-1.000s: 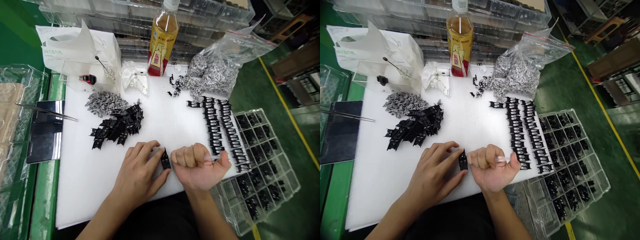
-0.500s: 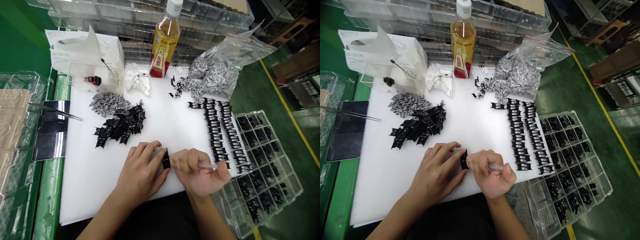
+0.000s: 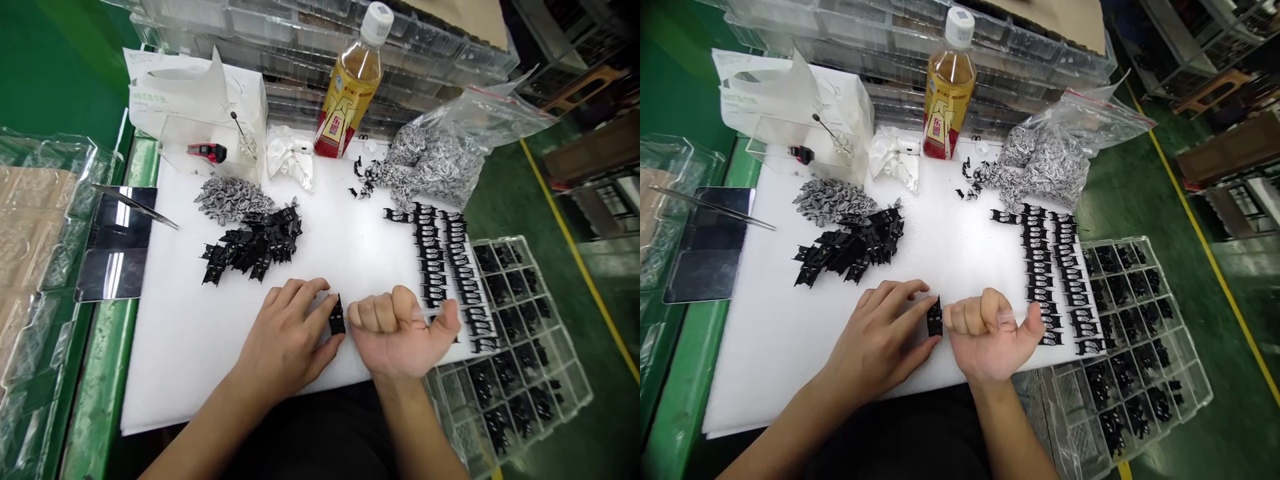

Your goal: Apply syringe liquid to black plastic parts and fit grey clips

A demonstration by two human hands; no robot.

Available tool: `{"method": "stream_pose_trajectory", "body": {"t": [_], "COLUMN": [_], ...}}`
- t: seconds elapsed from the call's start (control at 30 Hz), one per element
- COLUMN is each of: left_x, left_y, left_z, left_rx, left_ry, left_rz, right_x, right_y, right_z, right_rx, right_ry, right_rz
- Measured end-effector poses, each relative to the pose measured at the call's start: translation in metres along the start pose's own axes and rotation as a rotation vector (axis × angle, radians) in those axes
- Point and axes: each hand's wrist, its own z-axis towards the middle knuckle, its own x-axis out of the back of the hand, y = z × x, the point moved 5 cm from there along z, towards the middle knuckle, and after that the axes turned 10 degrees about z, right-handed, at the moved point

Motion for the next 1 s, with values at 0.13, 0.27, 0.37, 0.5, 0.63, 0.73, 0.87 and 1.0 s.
{"method": "stream_pose_trajectory", "body": {"t": [0.13, 0.27, 0.37, 0.5, 0.63, 0.73, 0.87, 1.0], "left_x": [-0.0011, -0.0011, -0.0013, -0.0014, -0.0012, -0.0014, -0.0011, -0.0012], "left_y": [-0.0004, -0.0002, 0.0001, 0.0002, 0.0003, 0.0002, -0.0002, 0.0002], "left_z": [0.0007, 0.0013, 0.0016, 0.0019, 0.0016, 0.0006, 0.0000, 0.0009], "left_rx": [-0.001, -0.003, -0.003, -0.003, -0.004, -0.002, 0.002, 0.001], "left_ry": [-0.003, -0.001, 0.002, 0.000, 0.000, -0.003, -0.008, -0.013], "left_rz": [-0.007, -0.006, -0.002, -0.001, 0.002, 0.004, 0.006, 0.006], "right_x": [-0.0009, -0.0014, -0.0007, -0.0004, -0.0012, -0.0015, -0.0014, -0.0020], "right_y": [0.0069, 0.0083, 0.0078, 0.0076, 0.0071, 0.0064, 0.0065, 0.0071], "right_z": [-0.0001, 0.0011, 0.0016, 0.0017, 0.0016, 0.0012, 0.0010, 0.0013], "right_rx": [-0.009, -0.018, -0.023, -0.025, -0.019, -0.011, -0.007, -0.012], "right_ry": [-0.001, -0.007, -0.013, -0.025, -0.033, -0.041, -0.054, -0.071], "right_rz": [0.018, 0.022, 0.025, 0.028, 0.026, 0.031, 0.035, 0.033]}}
